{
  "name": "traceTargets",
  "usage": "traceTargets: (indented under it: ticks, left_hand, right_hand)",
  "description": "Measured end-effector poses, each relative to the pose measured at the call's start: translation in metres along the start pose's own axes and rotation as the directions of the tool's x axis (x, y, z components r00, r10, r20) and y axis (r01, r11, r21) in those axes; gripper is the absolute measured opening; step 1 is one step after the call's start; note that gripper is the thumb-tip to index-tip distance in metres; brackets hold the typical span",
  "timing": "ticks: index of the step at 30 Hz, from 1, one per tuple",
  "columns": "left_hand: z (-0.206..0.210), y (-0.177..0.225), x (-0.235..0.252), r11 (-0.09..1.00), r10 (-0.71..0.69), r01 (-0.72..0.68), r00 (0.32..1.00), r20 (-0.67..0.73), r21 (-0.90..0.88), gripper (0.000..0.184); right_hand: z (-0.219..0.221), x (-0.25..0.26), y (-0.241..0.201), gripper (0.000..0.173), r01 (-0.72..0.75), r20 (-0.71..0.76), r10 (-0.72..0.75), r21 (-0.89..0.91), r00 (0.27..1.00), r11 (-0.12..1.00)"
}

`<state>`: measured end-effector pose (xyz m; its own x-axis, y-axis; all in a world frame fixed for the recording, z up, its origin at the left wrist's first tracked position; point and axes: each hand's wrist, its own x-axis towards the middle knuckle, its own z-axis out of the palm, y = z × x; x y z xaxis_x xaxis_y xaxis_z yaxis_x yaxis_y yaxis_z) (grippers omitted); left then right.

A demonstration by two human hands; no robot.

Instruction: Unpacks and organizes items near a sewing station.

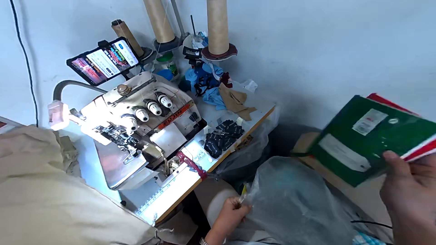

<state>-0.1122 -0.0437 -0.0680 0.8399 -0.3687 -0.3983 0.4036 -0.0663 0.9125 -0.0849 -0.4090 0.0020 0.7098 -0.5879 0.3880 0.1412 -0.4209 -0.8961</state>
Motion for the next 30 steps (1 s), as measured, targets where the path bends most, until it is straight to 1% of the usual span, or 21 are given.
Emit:
traceTargets:
  ticks: [1,2,3,5,7,8,9,11,12,13,15,16,17,19,20,22,23,24,26,29,30]
  left_hand:
    - [0.0,0.0,0.0,1.0,-0.007,0.007,1.0,0.003,-0.003,0.008]
    - [0.0,0.0,-0.001,1.0,-0.013,0.013,1.0,0.007,-0.003,0.007]
    - [-0.001,0.0,-0.001,1.0,-0.014,0.014,1.0,0.011,-0.009,0.007]
    - [-0.001,-0.001,0.0,1.0,-0.009,0.009,1.0,0.015,-0.011,0.007]
    - [-0.001,0.0,0.0,1.0,-0.012,0.012,1.0,0.012,-0.018,0.007]
    - [-0.001,0.0,-0.001,0.999,-0.017,0.017,1.0,0.004,-0.029,0.007]
    - [-0.002,0.0,-0.001,0.999,-0.021,0.021,1.0,-0.006,-0.042,0.008]
    - [-0.003,0.001,-0.001,0.997,-0.03,0.029,0.999,-0.019,-0.072,0.009]
    - [-0.003,0.002,-0.001,0.995,-0.035,0.033,0.999,-0.019,-0.09,0.009]
    - [-0.003,0.003,0.0,0.993,-0.035,0.034,0.999,-0.009,-0.11,0.01]
    - [-0.005,0.001,-0.001,0.994,0.013,-0.007,0.998,0.061,-0.109,0.009]
    - [-0.005,0.0,-0.001,0.995,0.057,-0.048,0.992,0.11,-0.085,0.009]
    - [-0.006,-0.001,0.0,0.993,0.107,-0.1,0.981,0.16,-0.056,0.01]
    - [-0.005,-0.002,-0.001,0.982,0.186,-0.19,0.955,0.233,-0.005,0.013]
    - [-0.006,-0.002,-0.002,0.979,0.194,-0.202,0.951,0.24,0.006,0.015]
    - [-0.008,0.0,-0.004,0.977,0.204,-0.212,0.959,0.198,0.017,0.022]
    - [-0.01,-0.001,-0.003,0.979,0.204,-0.206,0.964,0.169,-0.006,0.027]
    - [-0.01,-0.001,-0.002,0.98,0.199,-0.196,0.97,0.142,-0.04,0.034]
    - [-0.01,0.001,0.001,0.982,0.182,-0.175,0.976,0.122,-0.072,0.049]
    - [-0.009,0.002,0.001,0.978,0.191,-0.177,0.972,0.136,-0.105,0.064]
    - [-0.008,0.002,0.002,0.975,0.202,-0.186,0.969,0.143,-0.122,0.068]
  right_hand:
    - [-0.001,0.001,0.008,0.033,0.085,0.025,-0.081,-0.279,0.996,0.957]
    - [0.0,0.001,0.019,0.033,0.163,0.093,-0.135,-0.47,0.986,0.868]
    - [0.002,-0.001,0.035,0.033,0.216,0.184,-0.132,-0.578,0.974,0.787]
    - [0.011,-0.007,0.074,0.034,0.272,0.328,-0.039,-0.705,0.944,0.655]
    - [0.02,-0.016,0.1,0.029,0.215,0.39,0.176,-0.77,0.904,0.601]
    - [0.022,-0.02,0.105,0.028,0.167,0.417,0.284,-0.767,0.864,0.62]
    - [0.023,-0.026,0.107,0.029,0.147,0.459,0.29,-0.707,0.84,0.691]
    - [0.026,-0.043,0.096,0.038,0.216,0.578,0.11,-0.465,0.808,0.858]
    - [0.028,-0.053,0.082,0.051,0.217,0.661,0.064,-0.335,0.748,0.917]
    - [0.032,-0.065,0.061,0.071,0.156,0.761,0.089,-0.244,0.642,0.957]
    - [0.043,-0.095,0.02,0.114,-0.057,0.914,0.174,-0.164,0.367,0.985]
    - [0.051,-0.113,0.009,0.124,-0.113,0.945,0.196,-0.172,0.262,0.979]
    - [0.059,-0.13,0.006,0.126,-0.121,0.954,0.232,-0.211,0.192,0.97]
    - [0.072,-0.15,0.016,0.115,-0.075,0.945,0.302,-0.295,0.124,0.953]
    - [0.077,-0.149,0.022,0.102,-0.054,0.944,0.314,-0.31,0.101,0.949]
    - [0.081,-0.139,0.026,0.059,-0.021,0.932,0.351,-0.35,0.092,0.936]
    - [0.081,-0.135,0.031,0.044,0.02,0.916,0.385,-0.39,0.115,0.921]
    - [0.08,-0.132,0.036,0.039,0.07,0.886,0.441,-0.454,0.142,0.888]
    - [0.076,-0.126,0.048,0.049,0.124,0.82,0.528,-0.56,0.219,0.819]
    - [0.07,-0.117,0.066,0.103,0.112,0.782,0.586,-0.616,0.214,0.78]
    - [0.07,-0.117,0.066,0.114,0.141,0.765,0.613,-0.641,0.196,0.755]
